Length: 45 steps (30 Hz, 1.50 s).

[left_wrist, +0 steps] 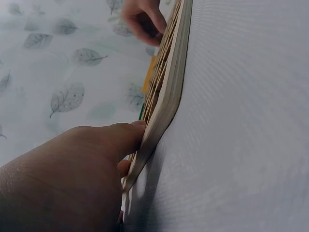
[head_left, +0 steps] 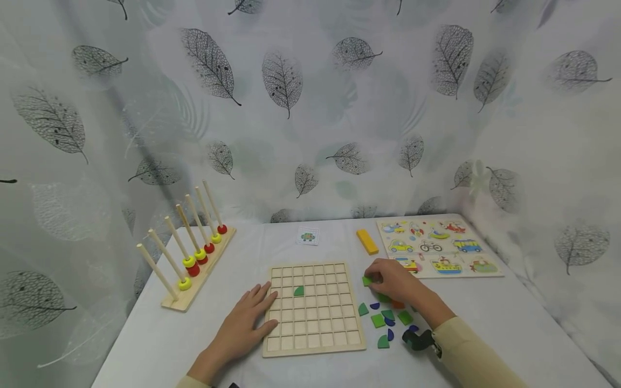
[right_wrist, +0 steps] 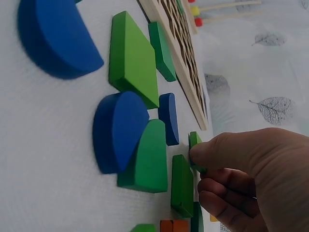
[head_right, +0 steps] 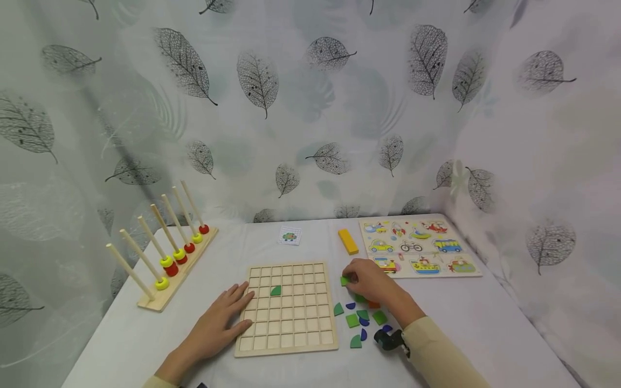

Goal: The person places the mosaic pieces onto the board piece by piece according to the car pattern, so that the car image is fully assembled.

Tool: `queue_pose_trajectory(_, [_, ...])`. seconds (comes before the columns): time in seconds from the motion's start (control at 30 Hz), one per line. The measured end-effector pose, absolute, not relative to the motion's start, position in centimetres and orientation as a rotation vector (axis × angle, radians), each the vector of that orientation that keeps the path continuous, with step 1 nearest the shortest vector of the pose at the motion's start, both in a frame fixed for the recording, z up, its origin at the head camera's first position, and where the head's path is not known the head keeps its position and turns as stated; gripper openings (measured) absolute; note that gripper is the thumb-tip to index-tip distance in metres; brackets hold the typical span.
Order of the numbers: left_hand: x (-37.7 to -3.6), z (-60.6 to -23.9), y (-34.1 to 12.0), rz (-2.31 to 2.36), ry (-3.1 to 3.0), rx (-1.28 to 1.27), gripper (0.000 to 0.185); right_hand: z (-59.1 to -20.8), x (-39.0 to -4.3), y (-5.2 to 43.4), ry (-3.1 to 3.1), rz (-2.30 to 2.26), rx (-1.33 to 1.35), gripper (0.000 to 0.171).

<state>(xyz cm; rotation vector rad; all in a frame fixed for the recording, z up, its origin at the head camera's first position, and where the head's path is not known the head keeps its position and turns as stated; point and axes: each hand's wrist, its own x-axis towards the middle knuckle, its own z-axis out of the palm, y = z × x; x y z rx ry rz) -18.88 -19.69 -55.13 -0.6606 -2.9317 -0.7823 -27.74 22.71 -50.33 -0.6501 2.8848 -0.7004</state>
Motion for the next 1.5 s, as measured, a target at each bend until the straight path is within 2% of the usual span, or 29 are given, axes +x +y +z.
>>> queue_pose_trajectory(0.37, [-18.9,-54.9,-19.7,-0.783,-2.936,-0.664,0.071,-49.7,-28.1,22.0,2.895,-0.754,-0.588,0.027])
queue_pose_trajectory(1.2, [-18.8,-55.0,-19.7,-0.768,-2.942,-0.650,0.070,-47.8,-27.8,19.2,2.920,-0.803,-0.966,0.021])
queue_pose_trajectory(1.5, [-18.8,-54.9,-19.7,-0.780,-2.944,-0.647,0.070,-47.7,-27.4,17.7,2.906,-0.831,-0.978,0.022])
